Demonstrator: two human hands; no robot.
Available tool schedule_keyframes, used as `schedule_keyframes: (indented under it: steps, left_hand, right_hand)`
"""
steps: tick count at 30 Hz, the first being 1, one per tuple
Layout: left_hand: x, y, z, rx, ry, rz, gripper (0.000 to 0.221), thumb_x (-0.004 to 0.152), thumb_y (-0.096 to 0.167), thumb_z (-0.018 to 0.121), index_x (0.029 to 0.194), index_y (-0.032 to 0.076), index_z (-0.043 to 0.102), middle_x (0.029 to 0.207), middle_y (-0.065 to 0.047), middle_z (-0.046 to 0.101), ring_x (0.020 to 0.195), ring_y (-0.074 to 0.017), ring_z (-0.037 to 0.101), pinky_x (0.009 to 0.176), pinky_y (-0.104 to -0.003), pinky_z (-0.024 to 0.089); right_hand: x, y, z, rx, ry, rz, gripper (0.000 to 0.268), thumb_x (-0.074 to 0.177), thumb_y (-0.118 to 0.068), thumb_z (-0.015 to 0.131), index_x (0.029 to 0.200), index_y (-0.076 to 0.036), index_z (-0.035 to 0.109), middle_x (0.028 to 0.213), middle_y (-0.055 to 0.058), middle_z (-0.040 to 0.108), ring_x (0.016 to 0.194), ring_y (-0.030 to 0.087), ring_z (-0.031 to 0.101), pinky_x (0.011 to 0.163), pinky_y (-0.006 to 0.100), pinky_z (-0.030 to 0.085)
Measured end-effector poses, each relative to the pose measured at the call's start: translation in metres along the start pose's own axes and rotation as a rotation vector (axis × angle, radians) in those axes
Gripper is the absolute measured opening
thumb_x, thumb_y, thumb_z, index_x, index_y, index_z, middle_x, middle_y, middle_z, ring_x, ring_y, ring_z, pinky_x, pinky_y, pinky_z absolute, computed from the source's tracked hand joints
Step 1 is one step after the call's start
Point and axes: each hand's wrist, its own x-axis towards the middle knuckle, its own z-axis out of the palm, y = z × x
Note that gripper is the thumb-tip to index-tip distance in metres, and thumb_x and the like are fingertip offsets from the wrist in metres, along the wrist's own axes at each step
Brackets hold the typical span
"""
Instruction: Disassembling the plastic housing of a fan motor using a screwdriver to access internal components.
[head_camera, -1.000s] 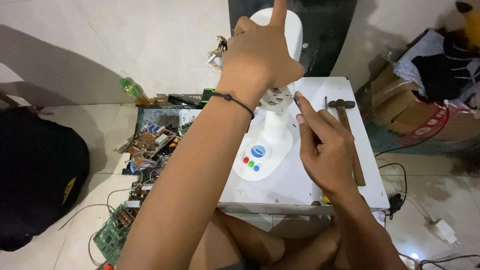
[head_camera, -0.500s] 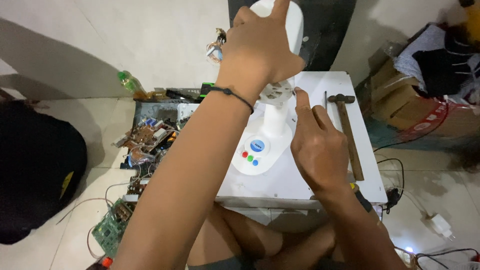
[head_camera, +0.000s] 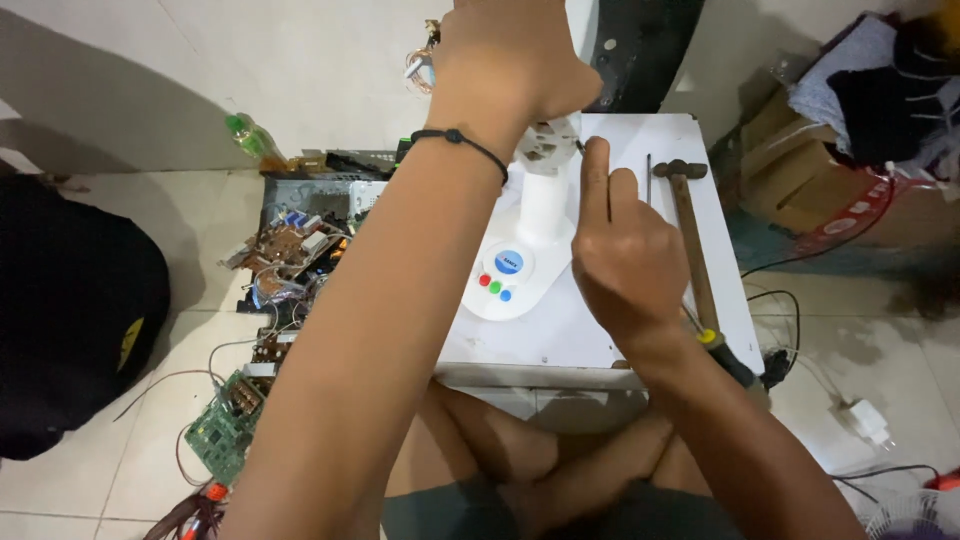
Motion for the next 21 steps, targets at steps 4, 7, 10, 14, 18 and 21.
schedule_keyframes:
  steps: [4,7,10,14,18,21]
  left_hand:
    - [-0.002,0.000,-0.003,-0.021,-0.053,-0.030,0.025,0.063,0.026,0.073,0.081,0.010,0.078,0.063,-0.009,0.071,0.044,-0.0264,0.062,0.045,-0.042,0.054]
    - [0.001,-0.001,0.004,0.003,-0.025,-0.030,0.032,0.064,0.030,0.075,0.087,0.008,0.079,0.071,-0.014,0.074,0.051,-0.0334,0.067,0.049,-0.046,0.057]
    - [0.001,0.002,0.008,0.110,-0.039,-0.006,0.020,0.065,0.024,0.075,0.081,0.013,0.079,0.066,-0.011,0.071,0.047,-0.0287,0.064,0.050,-0.044,0.056]
    - [0.007,0.015,0.005,0.069,-0.034,-0.017,0.048,0.059,0.025,0.078,0.107,0.019,0.078,0.096,-0.015,0.075,0.086,-0.0442,0.067,0.061,-0.051,0.061]
    - [0.010,0.006,0.009,0.115,0.018,-0.004,0.066,0.054,0.025,0.074,0.119,0.021,0.071,0.107,-0.033,0.066,0.087,-0.0478,0.061,0.059,-0.049,0.058]
    - [0.006,0.007,0.008,0.120,0.055,-0.024,0.076,0.055,0.028,0.077,0.130,0.023,0.065,0.109,-0.040,0.058,0.075,-0.0447,0.062,0.049,-0.044,0.057]
  right_hand:
    - [0.003,0.003,0.000,-0.068,0.015,-0.023,0.046,0.095,-0.006,0.065,0.140,0.004,0.062,0.086,0.001,0.051,0.052,0.006,0.039,0.044,0.022,0.039]
    - [0.007,0.008,0.001,-0.197,0.049,-0.092,0.043,0.093,-0.008,0.069,0.135,-0.001,0.066,0.078,-0.002,0.047,0.052,0.004,0.032,0.041,0.019,0.032]
    - [0.004,0.011,0.003,-0.272,0.040,-0.144,0.040,0.094,-0.011,0.067,0.133,-0.006,0.066,0.077,-0.004,0.047,0.048,0.002,0.033,0.038,0.018,0.033]
    - [0.000,0.019,0.004,0.025,-0.022,-0.035,0.052,0.092,-0.006,0.065,0.143,0.001,0.058,0.086,0.002,0.052,0.051,0.008,0.045,0.045,0.025,0.043]
    - [0.012,0.016,-0.003,0.451,-0.103,0.127,0.037,0.107,-0.014,0.057,0.140,0.001,0.064,0.087,0.011,0.058,0.046,0.026,0.050,0.044,0.039,0.047]
    - [0.013,0.025,-0.011,0.509,-0.170,0.116,0.041,0.104,-0.010,0.057,0.145,-0.004,0.059,0.093,0.011,0.064,0.059,0.031,0.058,0.088,0.050,0.055]
